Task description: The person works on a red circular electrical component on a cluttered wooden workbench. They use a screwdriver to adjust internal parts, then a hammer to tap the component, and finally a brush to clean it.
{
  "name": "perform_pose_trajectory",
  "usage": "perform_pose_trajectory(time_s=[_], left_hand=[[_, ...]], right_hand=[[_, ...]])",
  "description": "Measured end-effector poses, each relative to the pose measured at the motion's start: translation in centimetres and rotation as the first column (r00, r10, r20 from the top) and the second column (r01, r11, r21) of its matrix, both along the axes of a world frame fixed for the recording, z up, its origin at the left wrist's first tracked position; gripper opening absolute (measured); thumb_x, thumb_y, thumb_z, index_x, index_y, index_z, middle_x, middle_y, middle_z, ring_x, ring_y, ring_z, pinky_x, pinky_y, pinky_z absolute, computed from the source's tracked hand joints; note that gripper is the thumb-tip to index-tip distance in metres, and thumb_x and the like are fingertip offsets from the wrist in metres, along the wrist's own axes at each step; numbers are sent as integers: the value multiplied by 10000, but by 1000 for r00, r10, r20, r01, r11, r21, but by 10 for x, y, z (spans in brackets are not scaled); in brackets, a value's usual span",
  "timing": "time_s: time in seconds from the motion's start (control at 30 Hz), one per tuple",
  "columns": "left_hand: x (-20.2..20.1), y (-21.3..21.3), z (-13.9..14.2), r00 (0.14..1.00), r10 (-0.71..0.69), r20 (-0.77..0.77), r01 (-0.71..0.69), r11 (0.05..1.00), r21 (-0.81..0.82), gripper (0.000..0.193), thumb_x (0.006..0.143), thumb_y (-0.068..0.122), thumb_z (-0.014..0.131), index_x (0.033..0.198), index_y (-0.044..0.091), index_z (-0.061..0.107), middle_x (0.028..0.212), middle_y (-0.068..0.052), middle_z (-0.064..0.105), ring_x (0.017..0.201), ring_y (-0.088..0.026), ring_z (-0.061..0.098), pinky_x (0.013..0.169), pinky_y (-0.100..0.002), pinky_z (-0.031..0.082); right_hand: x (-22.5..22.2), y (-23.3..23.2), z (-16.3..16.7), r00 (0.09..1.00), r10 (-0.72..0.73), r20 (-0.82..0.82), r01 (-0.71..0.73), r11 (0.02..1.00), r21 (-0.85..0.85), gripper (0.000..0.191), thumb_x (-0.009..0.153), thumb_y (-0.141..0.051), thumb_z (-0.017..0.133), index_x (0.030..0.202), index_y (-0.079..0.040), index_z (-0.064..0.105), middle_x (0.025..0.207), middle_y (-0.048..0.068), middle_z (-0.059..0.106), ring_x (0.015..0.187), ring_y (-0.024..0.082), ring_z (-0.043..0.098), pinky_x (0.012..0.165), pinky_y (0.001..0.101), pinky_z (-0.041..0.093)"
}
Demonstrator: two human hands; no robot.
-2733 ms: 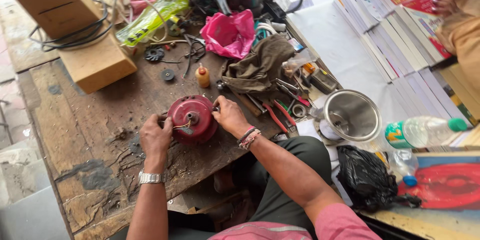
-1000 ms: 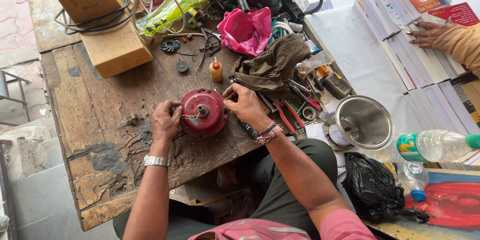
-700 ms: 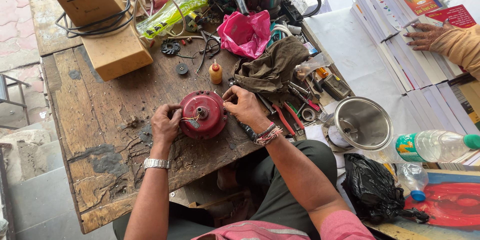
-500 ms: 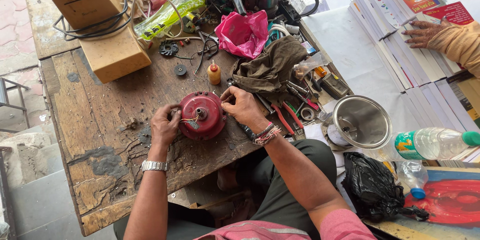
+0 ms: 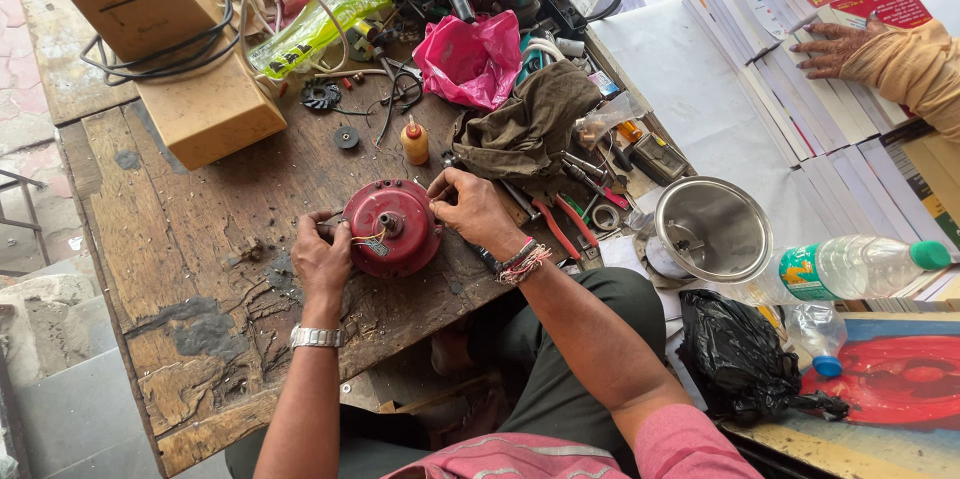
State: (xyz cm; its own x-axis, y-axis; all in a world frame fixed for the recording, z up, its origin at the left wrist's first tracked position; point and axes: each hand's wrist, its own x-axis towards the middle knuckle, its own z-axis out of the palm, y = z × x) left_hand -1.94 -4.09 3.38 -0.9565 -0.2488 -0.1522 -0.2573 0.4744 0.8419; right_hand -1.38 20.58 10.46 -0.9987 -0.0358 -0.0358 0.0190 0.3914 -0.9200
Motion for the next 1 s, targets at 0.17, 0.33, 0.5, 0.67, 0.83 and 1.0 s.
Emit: perform_pose_trajectory(time_s=[0.17, 0.33, 0.5, 0.67, 0.83, 1.0], left_hand=[[6, 4, -7, 955, -2, -297, -44, 988, -147, 253, 916, 158, 760, 1109, 20, 672, 947, -127, 710, 822, -250, 692, 713, -393, 566], [7, -7, -5, 972, 96, -215, -98, 995, 3, 292, 882, 163, 734, 1131, 31, 654, 916, -118, 718, 837, -247, 702, 760, -383, 558], [0, -30, 17, 953, 303, -11, -171, 567, 806, 234, 922, 22, 585, 1155, 16, 563, 989, -162, 631, 897, -307, 679, 799, -430, 627], [18, -33, 24, 959, 191, 209, -225, 67, 972, 256, 952, 123, 404, 1069, -21, 580, 979, -191, 680, 902, -298, 703, 806, -403, 625], [50, -11, 1, 958, 21, 286, -281, -142, 949, 233, 1014, 139, 493, 1001, -36, 647, 940, -133, 698, 812, -210, 656, 666, -311, 531], [57, -55, -13, 962, 96, 255, -262, 586, 767, 115, 958, 20, 566, 995, 38, 674, 913, -104, 667, 734, -175, 579, 596, -291, 468]], right_hand=[[-1, 0, 0, 1000, -9, 6, 9, 999, -42, 145, 852, -78, 729, 967, -2, 686, 840, 65, 740, 719, 99, 716, 626, 266, 606], [3, -4, 3, 996, 26, 80, -20, 997, -80, 115, 883, -85, 724, 966, -15, 685, 802, 36, 717, 659, 77, 655, 546, 244, 534], [4, -12, 17, 998, 26, -59, -30, 997, -69, 98, 912, -59, 755, 980, -31, 691, 833, -1, 705, 739, 52, 632, 644, 211, 529], [19, -50, 24, 891, 228, -392, -277, 958, -72, 115, 923, -9, 759, 1009, -51, 696, 1039, 24, 701, 864, 83, 671, 740, 227, 567], [36, -70, 29, 792, 403, -459, -371, 914, 164, 173, 899, 14, 751, 1051, -54, 704, 1213, 81, 656, 1044, 195, 684, 813, 293, 610], [31, -37, 50, 829, 351, -435, -205, 915, 347, 154, 916, -16, 763, 1051, -56, 699, 1230, 104, 648, 1065, 252, 673, 861, 345, 591]])
